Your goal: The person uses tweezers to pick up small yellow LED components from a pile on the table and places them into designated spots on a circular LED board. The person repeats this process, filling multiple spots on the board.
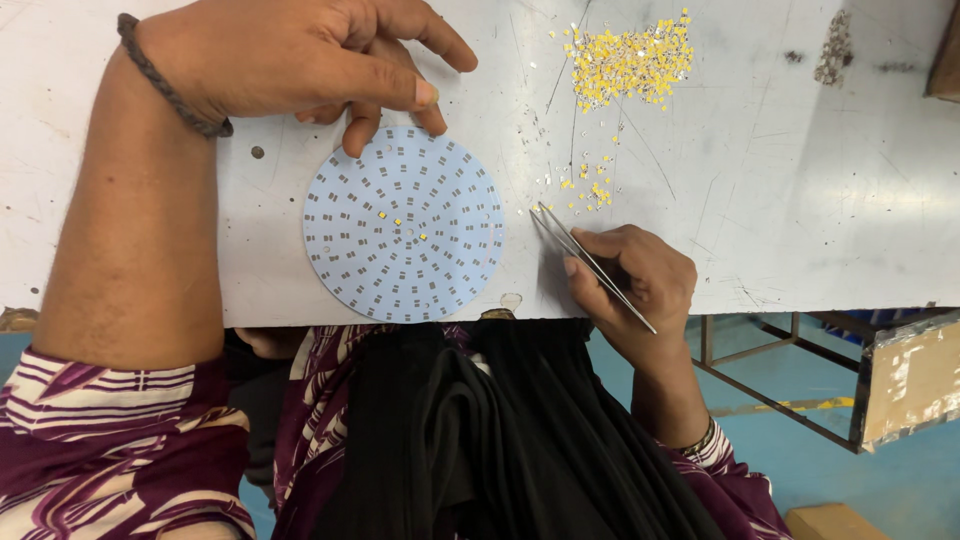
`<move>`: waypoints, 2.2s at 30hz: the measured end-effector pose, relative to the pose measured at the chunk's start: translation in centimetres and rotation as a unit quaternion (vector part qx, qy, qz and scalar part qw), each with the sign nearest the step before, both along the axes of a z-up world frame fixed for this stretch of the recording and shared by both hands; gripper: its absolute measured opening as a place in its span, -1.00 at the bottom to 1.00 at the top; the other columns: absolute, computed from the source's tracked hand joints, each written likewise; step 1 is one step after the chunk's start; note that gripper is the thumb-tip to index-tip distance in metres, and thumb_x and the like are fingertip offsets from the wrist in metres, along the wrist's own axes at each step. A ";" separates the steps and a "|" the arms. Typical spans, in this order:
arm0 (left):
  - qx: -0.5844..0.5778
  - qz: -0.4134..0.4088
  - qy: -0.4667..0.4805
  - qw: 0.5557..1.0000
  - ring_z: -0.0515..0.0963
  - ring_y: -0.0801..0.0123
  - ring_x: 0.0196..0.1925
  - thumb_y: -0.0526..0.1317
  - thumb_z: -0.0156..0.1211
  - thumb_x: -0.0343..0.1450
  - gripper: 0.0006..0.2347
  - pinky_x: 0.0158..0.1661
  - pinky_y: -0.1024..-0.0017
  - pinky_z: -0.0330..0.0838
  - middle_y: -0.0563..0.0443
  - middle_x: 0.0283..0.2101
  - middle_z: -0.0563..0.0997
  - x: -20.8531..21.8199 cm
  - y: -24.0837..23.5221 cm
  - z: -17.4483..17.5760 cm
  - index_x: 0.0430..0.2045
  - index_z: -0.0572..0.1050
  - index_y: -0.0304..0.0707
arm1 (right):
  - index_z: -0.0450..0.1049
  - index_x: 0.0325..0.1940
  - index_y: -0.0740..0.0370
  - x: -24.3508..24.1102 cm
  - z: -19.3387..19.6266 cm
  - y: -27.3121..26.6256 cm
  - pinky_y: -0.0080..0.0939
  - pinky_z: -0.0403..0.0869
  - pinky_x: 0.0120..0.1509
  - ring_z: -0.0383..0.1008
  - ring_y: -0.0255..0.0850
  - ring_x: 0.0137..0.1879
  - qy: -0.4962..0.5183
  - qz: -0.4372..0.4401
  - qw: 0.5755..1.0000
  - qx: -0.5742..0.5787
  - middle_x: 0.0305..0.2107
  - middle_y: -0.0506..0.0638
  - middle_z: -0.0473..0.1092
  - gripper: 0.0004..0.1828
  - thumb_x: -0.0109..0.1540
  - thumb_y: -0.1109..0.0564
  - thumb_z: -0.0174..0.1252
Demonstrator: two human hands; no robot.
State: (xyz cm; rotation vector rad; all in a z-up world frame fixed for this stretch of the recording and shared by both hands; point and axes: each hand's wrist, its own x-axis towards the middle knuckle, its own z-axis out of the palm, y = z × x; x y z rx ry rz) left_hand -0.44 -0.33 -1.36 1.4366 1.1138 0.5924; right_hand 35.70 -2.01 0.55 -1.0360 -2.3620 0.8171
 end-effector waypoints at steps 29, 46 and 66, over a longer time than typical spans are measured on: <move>-0.036 0.057 0.040 0.997 0.65 0.49 -0.68 -0.12 0.20 0.33 -0.59 -0.74 0.61 0.31 -0.07 -0.31 0.75 0.5 -0.9 2.3 0.08 0.51 -0.18 | 0.52 -0.28 0.27 -11.0 0.2 -2.4 -0.05 0.28 -0.22 0.31 -0.06 -0.34 -0.020 0.165 0.980 0.105 -0.47 0.00 0.40 -0.82 0.13 0.21 0.40; -0.012 -0.016 0.010 1.000 0.63 0.50 -0.63 -0.09 0.12 0.43 -0.56 -0.67 0.60 0.37 -0.05 -0.19 0.77 0.1 -0.1 0.7 0.21 0.44 -0.23 | 0.50 -0.15 0.39 2.9 -0.9 0.1 -0.41 0.26 -0.31 0.28 -0.45 -0.41 0.030 -0.199 0.979 -0.028 -0.48 -0.08 0.41 -0.89 0.37 0.25 0.24; 0.006 -0.038 0.015 0.999 0.64 0.54 -0.63 -0.11 0.11 0.47 -0.56 -0.70 0.65 0.36 -0.08 -0.15 0.77 -0.2 0.0 0.8 0.24 0.43 -0.30 | 0.55 -0.21 0.40 1.3 -0.4 0.1 -0.30 0.33 -0.34 0.43 -0.24 -0.43 -0.007 -0.014 1.000 0.022 -0.49 0.04 0.46 -0.82 0.21 0.23 0.38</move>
